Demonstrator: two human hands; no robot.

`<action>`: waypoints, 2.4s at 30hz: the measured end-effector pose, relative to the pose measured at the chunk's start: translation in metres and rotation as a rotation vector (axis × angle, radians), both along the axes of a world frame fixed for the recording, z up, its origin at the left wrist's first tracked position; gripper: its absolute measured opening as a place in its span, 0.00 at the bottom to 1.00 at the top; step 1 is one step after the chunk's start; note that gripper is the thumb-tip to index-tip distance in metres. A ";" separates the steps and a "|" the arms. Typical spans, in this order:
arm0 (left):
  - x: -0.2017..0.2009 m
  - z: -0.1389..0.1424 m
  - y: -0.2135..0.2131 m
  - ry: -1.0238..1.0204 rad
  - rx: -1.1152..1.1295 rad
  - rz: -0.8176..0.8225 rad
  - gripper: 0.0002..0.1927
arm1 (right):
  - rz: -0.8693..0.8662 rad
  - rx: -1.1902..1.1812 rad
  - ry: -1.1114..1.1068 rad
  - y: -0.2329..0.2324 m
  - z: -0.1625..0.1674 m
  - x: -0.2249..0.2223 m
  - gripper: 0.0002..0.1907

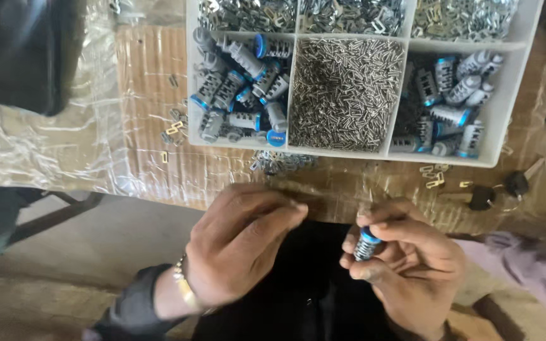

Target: The person sits at a workbench and assembles small gray plastic components with blue ends, inserting metal pins one at a time from a compartment organizer box into each plastic part by hand. They repeatedly pick pins from the box, press them into the plastic bodies, and set finished parts aside.

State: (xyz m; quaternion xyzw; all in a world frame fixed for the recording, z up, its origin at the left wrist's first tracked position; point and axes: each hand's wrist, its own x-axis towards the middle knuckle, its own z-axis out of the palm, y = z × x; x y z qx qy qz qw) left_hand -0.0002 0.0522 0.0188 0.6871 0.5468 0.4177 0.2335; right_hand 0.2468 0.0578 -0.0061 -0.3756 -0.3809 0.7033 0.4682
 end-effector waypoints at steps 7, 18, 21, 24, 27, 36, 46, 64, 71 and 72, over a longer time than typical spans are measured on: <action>0.020 0.020 0.017 -0.378 -0.081 -0.194 0.13 | -0.010 -0.002 -0.108 0.001 0.004 -0.002 0.18; 0.035 0.024 0.029 -0.091 0.083 -0.285 0.14 | -0.009 0.005 -0.086 -0.007 -0.002 0.012 0.18; 0.032 0.028 0.035 -0.062 -0.028 -0.383 0.15 | 0.022 -0.029 -0.090 -0.008 0.001 0.016 0.16; 0.033 0.025 0.029 -0.377 -0.439 -0.415 0.13 | 0.099 0.063 -0.141 -0.008 0.002 0.029 0.15; 0.045 0.025 0.025 -0.723 -1.023 -0.215 0.18 | 0.136 0.034 -0.076 -0.008 0.001 0.042 0.16; 0.080 0.034 0.065 0.488 -0.020 -0.022 0.18 | -0.233 -0.047 -0.040 -0.007 0.010 0.056 0.19; 0.020 -0.013 0.009 0.233 0.064 -0.075 0.12 | -0.189 -0.051 -0.066 -0.010 -0.001 0.034 0.20; 0.036 0.019 0.017 -0.119 -0.067 -0.021 0.17 | -0.096 -0.097 -0.041 -0.008 0.003 0.022 0.24; 0.060 0.038 0.049 0.031 0.067 -0.341 0.15 | -0.138 -0.057 -0.181 -0.011 0.000 0.038 0.17; 0.057 0.040 0.051 0.104 0.093 -0.409 0.16 | -0.149 -0.011 -0.192 -0.010 0.001 0.037 0.15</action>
